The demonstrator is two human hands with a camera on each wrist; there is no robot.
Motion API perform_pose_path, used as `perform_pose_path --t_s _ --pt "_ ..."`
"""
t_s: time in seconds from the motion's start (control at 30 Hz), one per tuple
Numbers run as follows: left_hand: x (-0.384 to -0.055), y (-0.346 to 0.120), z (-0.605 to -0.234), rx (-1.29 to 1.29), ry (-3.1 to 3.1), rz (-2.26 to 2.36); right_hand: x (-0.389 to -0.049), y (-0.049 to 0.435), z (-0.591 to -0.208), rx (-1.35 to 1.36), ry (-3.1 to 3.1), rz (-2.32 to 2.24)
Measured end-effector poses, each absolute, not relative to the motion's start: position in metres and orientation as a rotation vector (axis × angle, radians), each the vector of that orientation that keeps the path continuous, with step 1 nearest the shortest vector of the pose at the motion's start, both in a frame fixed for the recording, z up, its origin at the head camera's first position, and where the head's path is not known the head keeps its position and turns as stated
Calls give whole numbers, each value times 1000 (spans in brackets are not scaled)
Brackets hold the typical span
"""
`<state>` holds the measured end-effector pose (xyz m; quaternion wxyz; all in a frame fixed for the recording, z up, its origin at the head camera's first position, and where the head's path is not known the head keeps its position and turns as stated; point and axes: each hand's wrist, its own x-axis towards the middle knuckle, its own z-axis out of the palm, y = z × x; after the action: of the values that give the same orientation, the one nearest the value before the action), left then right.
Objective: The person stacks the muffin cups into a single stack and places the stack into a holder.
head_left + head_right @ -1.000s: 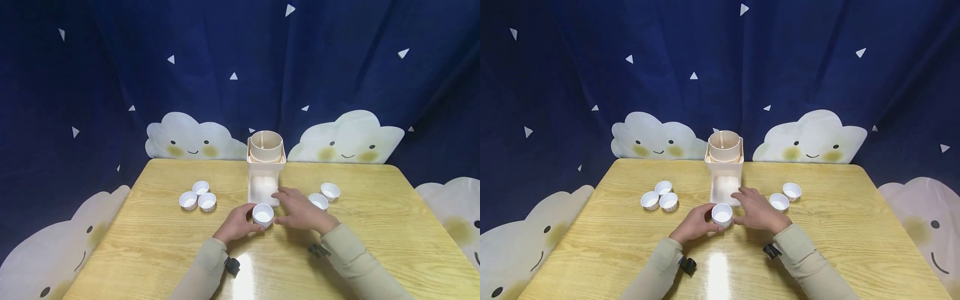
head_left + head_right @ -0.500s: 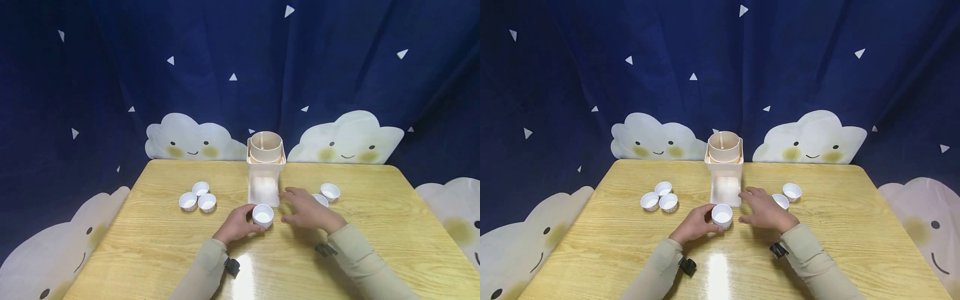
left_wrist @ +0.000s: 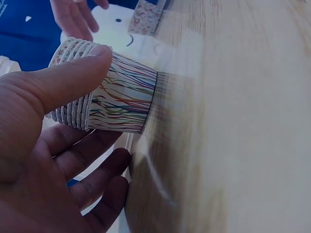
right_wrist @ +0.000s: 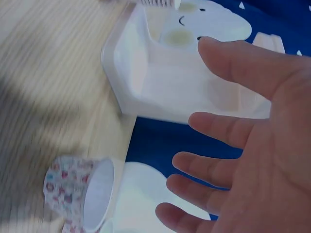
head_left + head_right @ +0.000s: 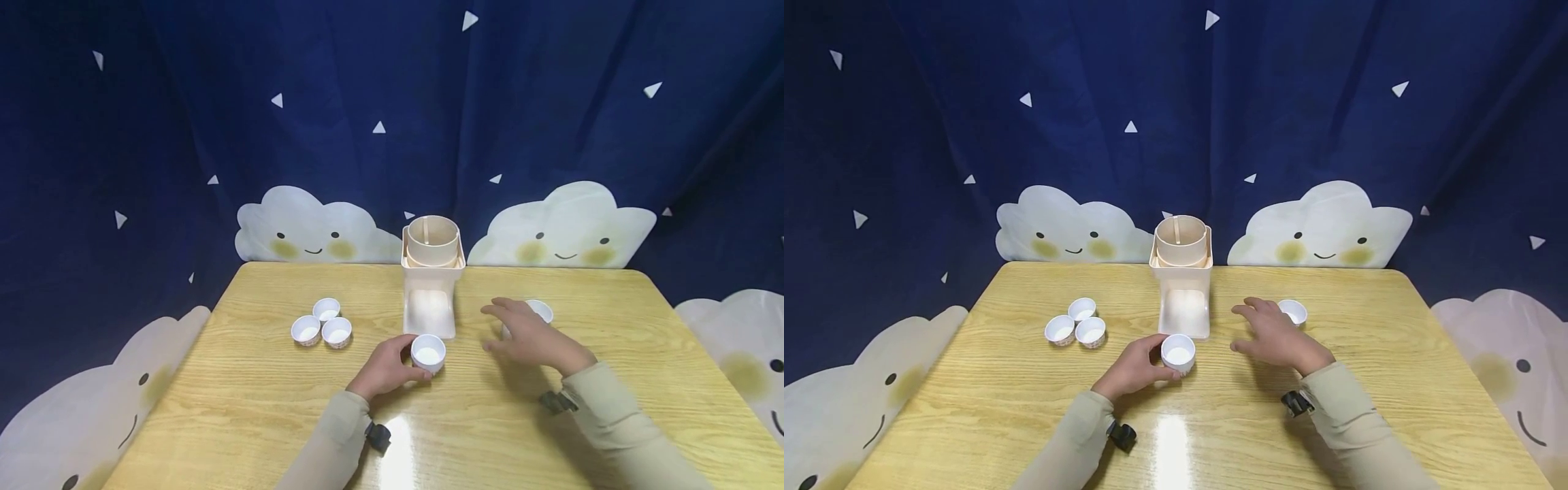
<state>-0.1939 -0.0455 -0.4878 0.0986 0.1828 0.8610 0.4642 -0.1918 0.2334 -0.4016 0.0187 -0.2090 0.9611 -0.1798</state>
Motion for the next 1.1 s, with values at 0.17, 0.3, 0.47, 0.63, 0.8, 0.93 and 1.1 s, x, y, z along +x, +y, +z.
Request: perform_pose_path --t_s 0.17,0.3,0.47,0.63,0.8,0.93,1.1 --pt "-195 -45 -488 545 2554 1360 -193 248 -400 -655 3003 -572" --pt "-195 -46 -488 536 2542 1374 -196 257 -399 -655 3002 -582" --pt "-196 -47 -489 534 2545 1375 -200 266 -401 -622 2998 -589" --pt "-195 -46 -490 546 2542 1378 -202 277 -405 -541 2970 -627" --pt "-195 -46 -489 538 2535 1386 -203 284 -407 -517 2968 -651" --pt "-195 -46 -489 541 2543 1380 -205 289 -407 -512 2985 -656" --pt "-195 -46 -489 547 2546 1372 -209 296 -408 -412 2995 -660"
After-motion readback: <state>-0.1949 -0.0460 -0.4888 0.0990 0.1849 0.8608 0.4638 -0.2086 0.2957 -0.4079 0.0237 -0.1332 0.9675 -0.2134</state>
